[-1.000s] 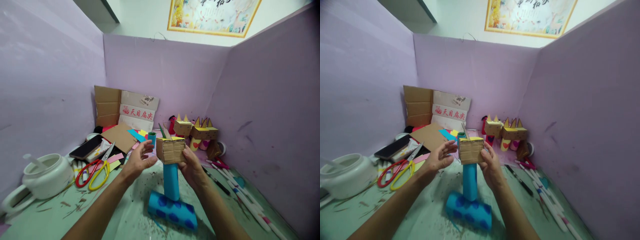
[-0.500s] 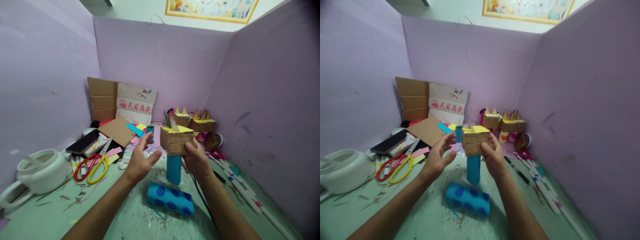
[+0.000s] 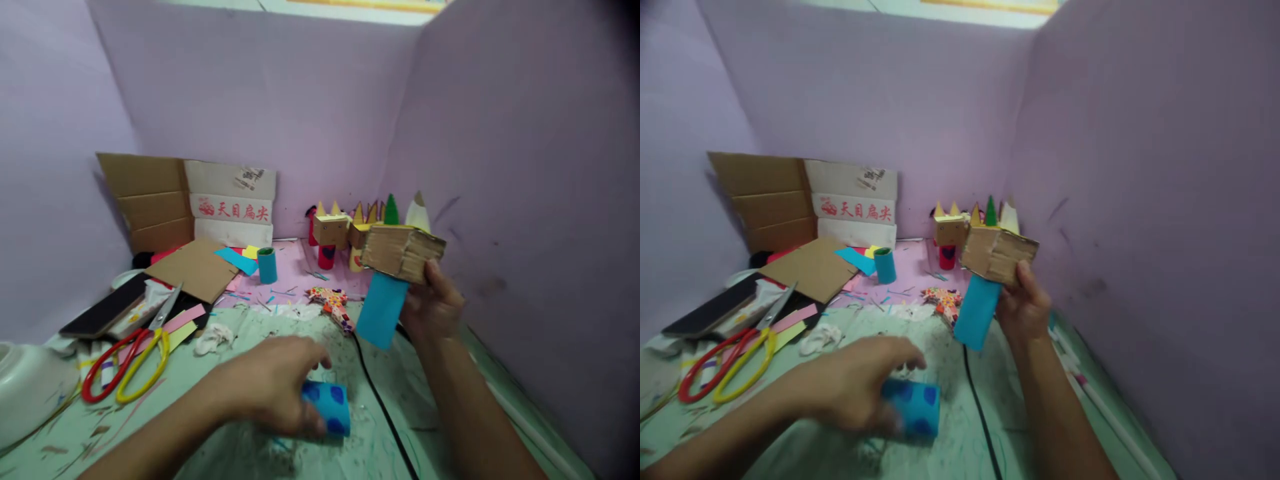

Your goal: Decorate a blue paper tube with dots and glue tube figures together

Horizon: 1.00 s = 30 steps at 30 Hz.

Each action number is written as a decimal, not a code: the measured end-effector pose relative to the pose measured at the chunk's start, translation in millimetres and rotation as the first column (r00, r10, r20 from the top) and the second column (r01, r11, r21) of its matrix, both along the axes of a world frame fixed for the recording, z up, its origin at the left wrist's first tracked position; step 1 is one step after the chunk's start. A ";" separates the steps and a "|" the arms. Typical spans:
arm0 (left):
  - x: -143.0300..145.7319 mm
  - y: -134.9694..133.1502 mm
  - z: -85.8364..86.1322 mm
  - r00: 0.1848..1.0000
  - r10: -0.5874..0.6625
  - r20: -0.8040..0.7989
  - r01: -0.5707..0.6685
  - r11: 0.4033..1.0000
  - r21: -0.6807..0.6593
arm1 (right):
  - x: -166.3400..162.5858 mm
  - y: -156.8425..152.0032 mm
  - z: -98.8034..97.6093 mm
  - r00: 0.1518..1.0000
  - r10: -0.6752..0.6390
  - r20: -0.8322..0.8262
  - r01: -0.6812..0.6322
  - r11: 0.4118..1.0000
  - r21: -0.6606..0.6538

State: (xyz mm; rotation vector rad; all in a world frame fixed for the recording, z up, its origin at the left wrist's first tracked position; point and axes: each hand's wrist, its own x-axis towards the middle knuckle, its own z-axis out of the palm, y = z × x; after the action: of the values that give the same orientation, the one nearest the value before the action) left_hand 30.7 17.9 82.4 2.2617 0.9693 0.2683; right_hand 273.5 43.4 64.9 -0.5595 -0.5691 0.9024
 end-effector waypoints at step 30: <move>-36.8 9.3 -94.1 0.945 0.207 -0.254 -0.078 0.896 0.438 | -130.0 149.7 35.1 0.489 -0.292 0.822 0.576 0.816 -0.053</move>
State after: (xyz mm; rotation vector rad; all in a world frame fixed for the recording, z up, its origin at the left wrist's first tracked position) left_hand -6.1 27.2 -11.7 2.6833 1.3467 0.2248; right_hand 143.6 193.1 100.0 -1.3892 -1.0223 0.1759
